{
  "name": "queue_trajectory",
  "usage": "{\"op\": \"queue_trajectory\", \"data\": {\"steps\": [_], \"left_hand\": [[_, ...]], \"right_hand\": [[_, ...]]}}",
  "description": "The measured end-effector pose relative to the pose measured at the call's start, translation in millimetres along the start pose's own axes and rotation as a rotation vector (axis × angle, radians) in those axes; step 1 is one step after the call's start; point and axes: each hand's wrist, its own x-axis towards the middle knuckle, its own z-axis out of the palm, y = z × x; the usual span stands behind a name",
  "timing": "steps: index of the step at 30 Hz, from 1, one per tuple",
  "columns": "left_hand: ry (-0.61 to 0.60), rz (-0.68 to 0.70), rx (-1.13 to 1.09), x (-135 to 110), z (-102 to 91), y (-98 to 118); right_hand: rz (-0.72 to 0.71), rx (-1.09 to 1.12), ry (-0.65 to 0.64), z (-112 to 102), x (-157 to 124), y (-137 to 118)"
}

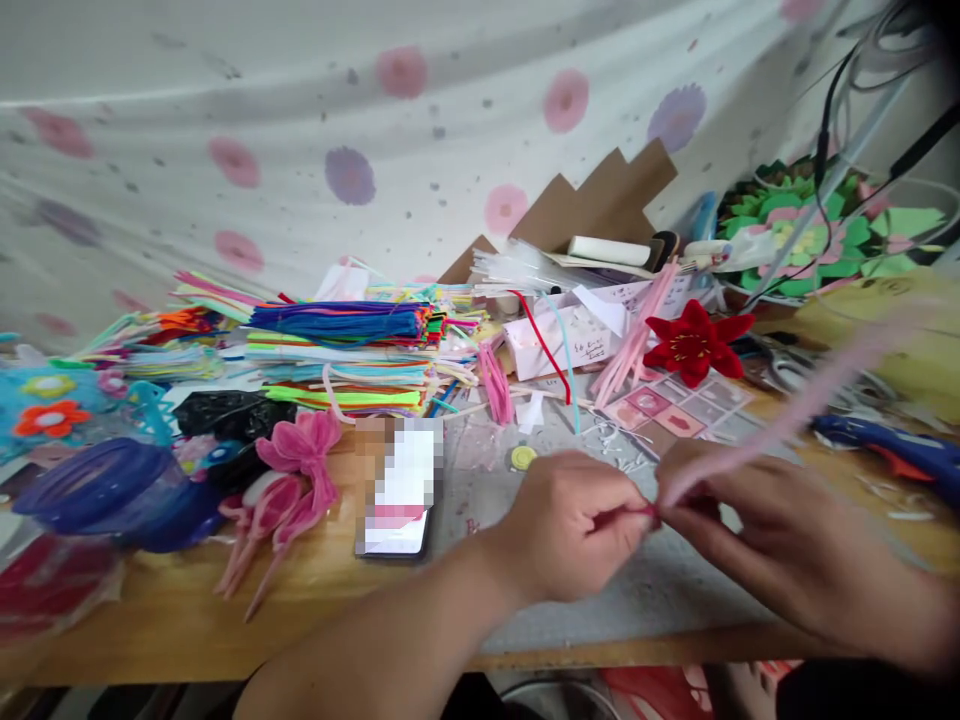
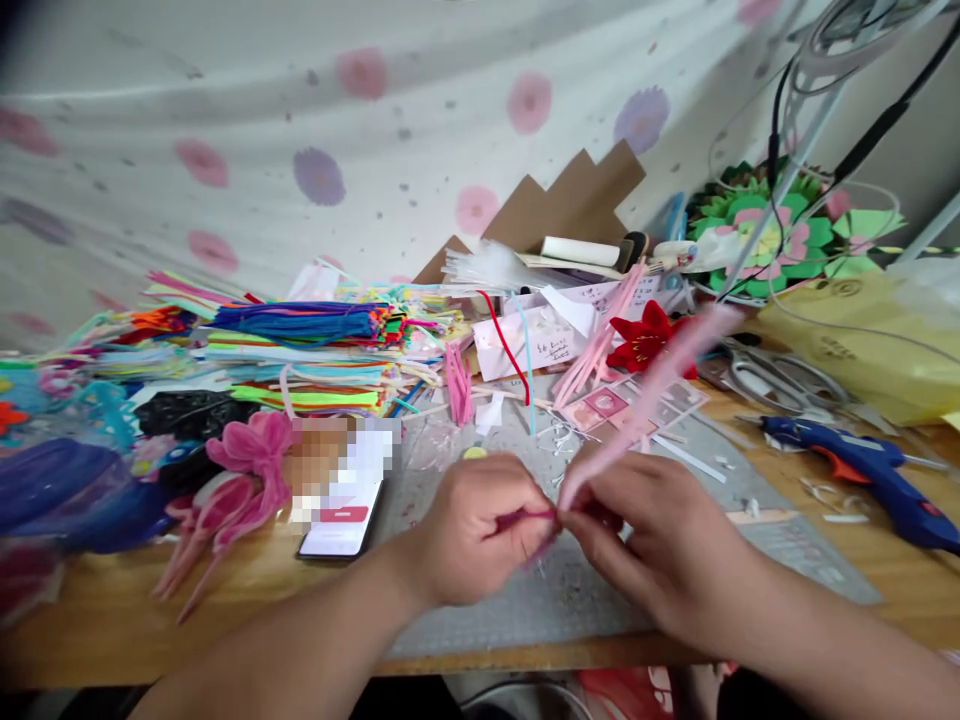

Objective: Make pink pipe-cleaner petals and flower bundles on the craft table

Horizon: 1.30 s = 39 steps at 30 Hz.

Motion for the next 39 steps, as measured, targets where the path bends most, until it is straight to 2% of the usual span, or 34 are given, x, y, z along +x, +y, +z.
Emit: {"op": "queue_trajectory", "data": {"steps": [2,3,5,6,7,8,10,12,14,15,17,19,21,25,27,29,32,34,35,37,39], "left_hand": [[0.04,0.27,0.493,1.1,-5.0,-2.8],[0.036,0.357,0.651,1.8,-6.7,-4.2],[0.013,0.428,0.781,3.7,-8.5,-6.2],[0.006,0.423,0.766,4.8,-8.7,-6.7],[0.01,0.393,0.706,5.9,-8.7,-6.8],[0.026,0.332,0.607,6.9,-8.5,-6.5],[0.068,0.119,0.302,7.9,-7.5,-5.4],[0.073,-0.153,-0.089,7.4,-5.4,-4.3],[0.04,-0.379,-0.45,5.9,-2.5,-3.6],[0.022,-0.455,-0.589,5.1,-1.0,-3.2],[-0.012,-0.543,-0.778,3.6,1.5,-2.2],[-0.047,-0.58,-0.891,2.6,3.3,-1.0],[-0.076,-0.614,-0.964,2.2,4.5,-0.1],[-0.125,-0.656,-0.996,2.9,5.9,-0.8],[-0.137,-0.631,-0.913,4.1,5.3,-1.6],[-0.13,-0.538,-0.682,5.4,3.4,-1.7],[-0.06,-0.184,-0.014,6.2,-0.6,0.4],[0.005,0.087,0.434,5.7,-3.0,2.4],[0.025,0.186,0.589,5.4,-3.9,3.2],[0.049,0.264,0.72,5.3,-5.4,3.6],[0.053,0.207,0.628,6.2,-6.4,2.6]], "right_hand": [[0.223,0.115,-0.127,7.8,9.3,3.1],[0.351,0.2,-0.228,10.1,14.2,5.2],[0.539,0.439,-0.456,9.0,22.4,9.5],[0.578,0.509,-0.503,5.2,25.1,11.5],[0.573,0.524,-0.487,-0.7,26.5,13.3],[0.533,0.525,-0.466,-8.3,26.7,15.3],[0.404,0.519,-0.379,-25.8,23.6,20.0],[0.235,0.465,-0.205,-40.6,18.0,26.1],[0.011,0.282,-0.009,-47.4,13.1,31.6],[-0.114,0.17,0.035,-47.4,11.5,33.1],[-0.337,0.004,0.019,-42.3,10.5,32.5],[-0.451,-0.043,-0.054,-34.5,11.3,27.8],[-0.484,-0.029,-0.104,-28.3,12.1,22.0],[-0.406,-0.024,-0.205,-24.4,9.8,15.0],[-0.345,-0.06,-0.248,-23.5,7.6,13.1],[-0.272,-0.092,-0.276,-20.3,6.3,10.7],[-0.078,-0.077,-0.283,-9.5,8.5,5.9],[0.126,-0.003,-0.281,-0.7,12.9,2.8],[0.245,0.061,-0.299,2.6,15.5,1.6],[0.462,0.219,-0.344,4.5,19.9,0.5],[0.545,0.355,-0.383,-2.0,21.4,2.0]]}}
